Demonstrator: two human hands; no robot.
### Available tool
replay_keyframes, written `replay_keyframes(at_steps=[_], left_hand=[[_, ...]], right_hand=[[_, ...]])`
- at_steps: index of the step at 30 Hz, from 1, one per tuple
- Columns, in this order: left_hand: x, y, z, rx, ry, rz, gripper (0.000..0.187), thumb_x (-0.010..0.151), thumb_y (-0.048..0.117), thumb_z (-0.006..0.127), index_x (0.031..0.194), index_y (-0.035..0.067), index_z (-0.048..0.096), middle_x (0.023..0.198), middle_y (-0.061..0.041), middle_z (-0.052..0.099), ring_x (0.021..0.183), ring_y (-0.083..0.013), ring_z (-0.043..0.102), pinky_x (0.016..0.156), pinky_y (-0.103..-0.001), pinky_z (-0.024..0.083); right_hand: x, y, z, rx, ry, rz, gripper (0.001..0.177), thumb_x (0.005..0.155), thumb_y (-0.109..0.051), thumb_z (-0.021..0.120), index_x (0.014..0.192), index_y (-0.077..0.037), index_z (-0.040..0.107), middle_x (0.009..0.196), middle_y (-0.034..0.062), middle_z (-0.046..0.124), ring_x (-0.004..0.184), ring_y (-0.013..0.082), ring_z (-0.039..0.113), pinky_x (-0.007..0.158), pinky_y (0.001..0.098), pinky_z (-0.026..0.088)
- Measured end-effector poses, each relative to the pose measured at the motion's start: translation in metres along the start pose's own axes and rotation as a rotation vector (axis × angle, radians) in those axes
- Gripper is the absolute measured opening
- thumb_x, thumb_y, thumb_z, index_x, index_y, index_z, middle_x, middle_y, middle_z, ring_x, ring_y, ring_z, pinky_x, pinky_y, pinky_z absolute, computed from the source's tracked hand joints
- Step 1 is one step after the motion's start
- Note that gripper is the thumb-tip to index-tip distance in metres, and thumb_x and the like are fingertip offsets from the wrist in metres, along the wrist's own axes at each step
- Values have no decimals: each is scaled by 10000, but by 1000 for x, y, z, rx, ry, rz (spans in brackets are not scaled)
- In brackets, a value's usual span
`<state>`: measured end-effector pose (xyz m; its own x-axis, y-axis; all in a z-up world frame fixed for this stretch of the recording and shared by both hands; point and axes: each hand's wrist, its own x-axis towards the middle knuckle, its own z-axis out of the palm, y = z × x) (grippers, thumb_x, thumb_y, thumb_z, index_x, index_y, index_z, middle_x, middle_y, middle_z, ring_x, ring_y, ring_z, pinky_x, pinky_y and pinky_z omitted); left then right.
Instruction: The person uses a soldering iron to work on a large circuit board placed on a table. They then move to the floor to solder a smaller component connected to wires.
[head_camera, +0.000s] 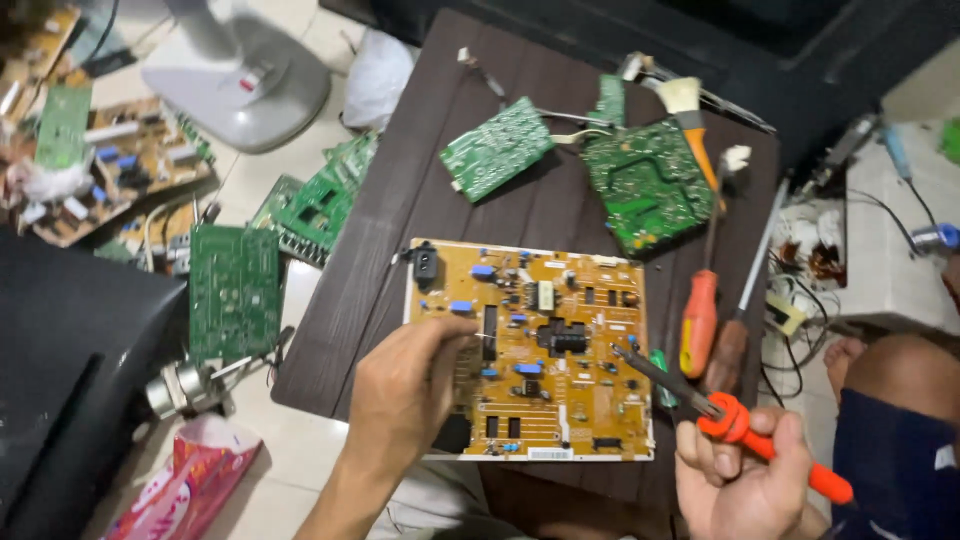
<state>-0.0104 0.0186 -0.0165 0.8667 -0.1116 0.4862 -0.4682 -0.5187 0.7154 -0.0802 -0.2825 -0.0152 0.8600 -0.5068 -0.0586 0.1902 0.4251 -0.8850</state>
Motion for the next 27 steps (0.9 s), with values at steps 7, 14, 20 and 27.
replay_keyframes(at_steps=[7,14,20,27], left_hand=[[-2,-1,3,-7,-1,-72,108,949,45,671,1053,36,697,984,-95,781,847,-208,773,771,-311,646],[-1,3,6,79,30,4,84,976,82,661,1035,29,687,972,-98,780,813,-224,761,713,-335,633],[-1,5,7,107,49,0,61,997,78,636,1025,46,680,936,-70,768,768,-216,738,677,-338,601],[-3,1,8,118,32,6,63,1002,101,643,1023,46,667,893,-74,762,733,-206,737,642,-338,617]], right_hand=[[-15,-15,3,47,26,27,288,1039,-406,538,825,-230,619,490,-27,333,405,85,193,470,271,174],[-59,-16,-31,-923,-49,-269,135,883,-165,671,956,-58,709,780,55,726,596,142,685,611,174,473],[-64,-36,-18,-987,-365,-600,62,848,-115,679,863,-59,702,798,68,698,588,96,620,579,175,467],[-66,-49,-4,-909,-498,-536,33,845,-65,682,871,-54,699,770,68,687,651,131,645,656,200,510]])
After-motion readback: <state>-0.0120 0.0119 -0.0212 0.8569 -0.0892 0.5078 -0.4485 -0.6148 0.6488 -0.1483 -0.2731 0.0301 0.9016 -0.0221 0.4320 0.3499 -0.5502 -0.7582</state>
